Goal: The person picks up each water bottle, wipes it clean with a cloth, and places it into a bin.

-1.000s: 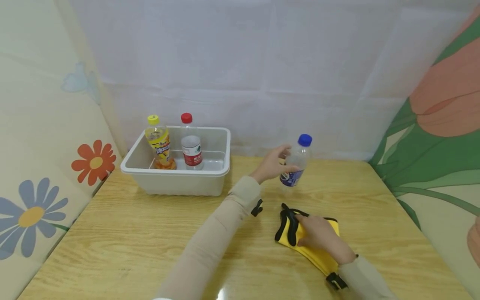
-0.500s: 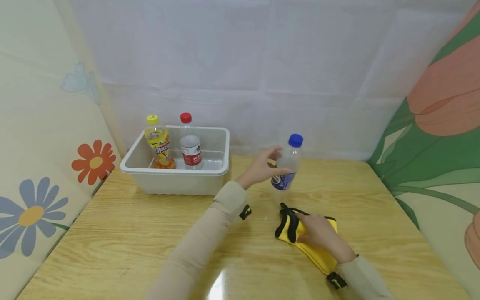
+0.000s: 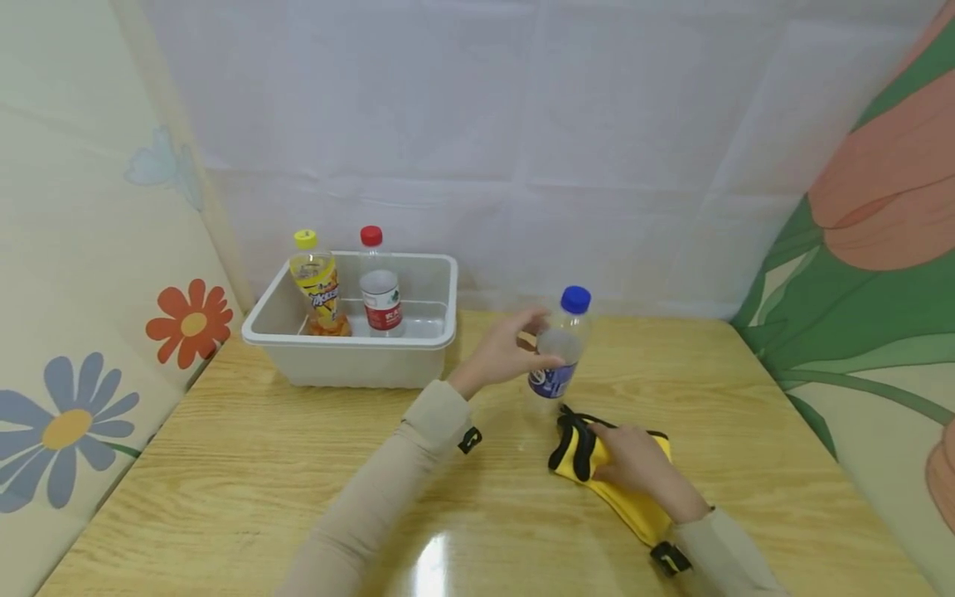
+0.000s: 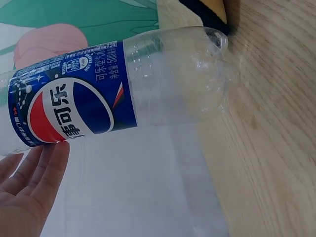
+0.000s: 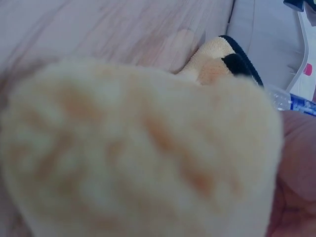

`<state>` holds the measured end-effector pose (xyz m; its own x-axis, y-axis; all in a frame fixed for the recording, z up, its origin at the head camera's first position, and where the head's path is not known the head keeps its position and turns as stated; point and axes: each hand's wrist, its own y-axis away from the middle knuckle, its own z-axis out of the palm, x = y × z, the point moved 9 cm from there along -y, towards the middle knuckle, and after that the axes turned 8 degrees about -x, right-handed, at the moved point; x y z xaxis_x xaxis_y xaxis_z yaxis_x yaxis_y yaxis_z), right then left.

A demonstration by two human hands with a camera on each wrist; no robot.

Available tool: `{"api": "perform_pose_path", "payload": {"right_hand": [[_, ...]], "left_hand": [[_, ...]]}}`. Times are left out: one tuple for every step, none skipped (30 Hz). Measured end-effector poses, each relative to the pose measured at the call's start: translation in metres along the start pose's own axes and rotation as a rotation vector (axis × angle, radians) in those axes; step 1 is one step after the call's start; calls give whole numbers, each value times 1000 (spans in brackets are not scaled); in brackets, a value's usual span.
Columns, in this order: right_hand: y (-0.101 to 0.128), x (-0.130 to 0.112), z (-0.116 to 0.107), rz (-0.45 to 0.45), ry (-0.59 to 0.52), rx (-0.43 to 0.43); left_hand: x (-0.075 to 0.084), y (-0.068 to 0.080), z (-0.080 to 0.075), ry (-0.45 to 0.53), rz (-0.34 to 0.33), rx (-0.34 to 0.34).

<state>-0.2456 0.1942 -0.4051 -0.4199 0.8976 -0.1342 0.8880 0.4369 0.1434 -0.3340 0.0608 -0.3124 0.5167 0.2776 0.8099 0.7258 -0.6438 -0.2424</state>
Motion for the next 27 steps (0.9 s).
{"api": "perform_pose_path", "payload": {"right_hand": [[0,0,0,-2,0,2],[0,0,0,-5,0,5],[0,0,0,-8,1,5],[0,0,-1,-13,1,7],[0,-1,-1,-18,1,10],[0,-1,-1,-22,1,12],[0,-2,-1,-26,3,14],[0,-2,-1,-26,4,15],[0,-2,-2,-28,5,16],[0,-2,-2,-30,7,19],[1,-2,-2,-31,8,22],[1,-2,-2,-33,12,26],[1,-2,-2,-35,15,29],[1,-2,-2,-37,16,31],[1,-2,-3,-39,18,33],[1,-2,-3,-40,19,34],[1,-2,-3,-41,17,34],[1,-2,-3,-41,14,34],[1,-2,-3,-41,11,33],[1,-2,-3,-40,6,33],[1,-2,-2,-38,3,32],[1,-2,-2,-36,0,32],[1,-2,-2,-33,-5,31],[1,-1,-2,-27,-8,28],[1,-1,-2,-22,-13,26],[2,-1,-1,-16,-21,23],[2,0,-1,-8,-30,20]], "left_hand": [[1,2,0,-4,9,-2],[2,3,0,-4,19,-3],[3,5,0,-5,31,-5],[4,7,-1,-5,43,-4],[6,8,-2,-6,56,-3],[7,10,-3,-13,66,-2],[9,12,-4,-16,76,0],[10,14,-5,-23,83,1],[12,15,-6,-29,93,0],[13,17,-7,-36,100,-1],[14,19,-8,-38,108,-2],[15,21,-8,-42,114,-4],[15,23,-9,-42,121,-4],[16,24,-9,-44,125,-6],[16,26,-9,-44,128,-8],[16,28,-10,-46,129,-8],[16,31,-10,-48,130,-10],[15,33,-10,-55,128,-12],[15,35,-10,-62,126,-13],[15,37,-10,-68,124,-16],[15,40,-11,-69,122,-18],[15,42,-11,-70,120,-19],[15,44,-11,-67,121,-21],[15,46,-12,-64,122,-21],[16,48,-12,-57,127,-23],[16,49,-13,-50,128,-24],[17,51,-14,-47,132,-26]]}}
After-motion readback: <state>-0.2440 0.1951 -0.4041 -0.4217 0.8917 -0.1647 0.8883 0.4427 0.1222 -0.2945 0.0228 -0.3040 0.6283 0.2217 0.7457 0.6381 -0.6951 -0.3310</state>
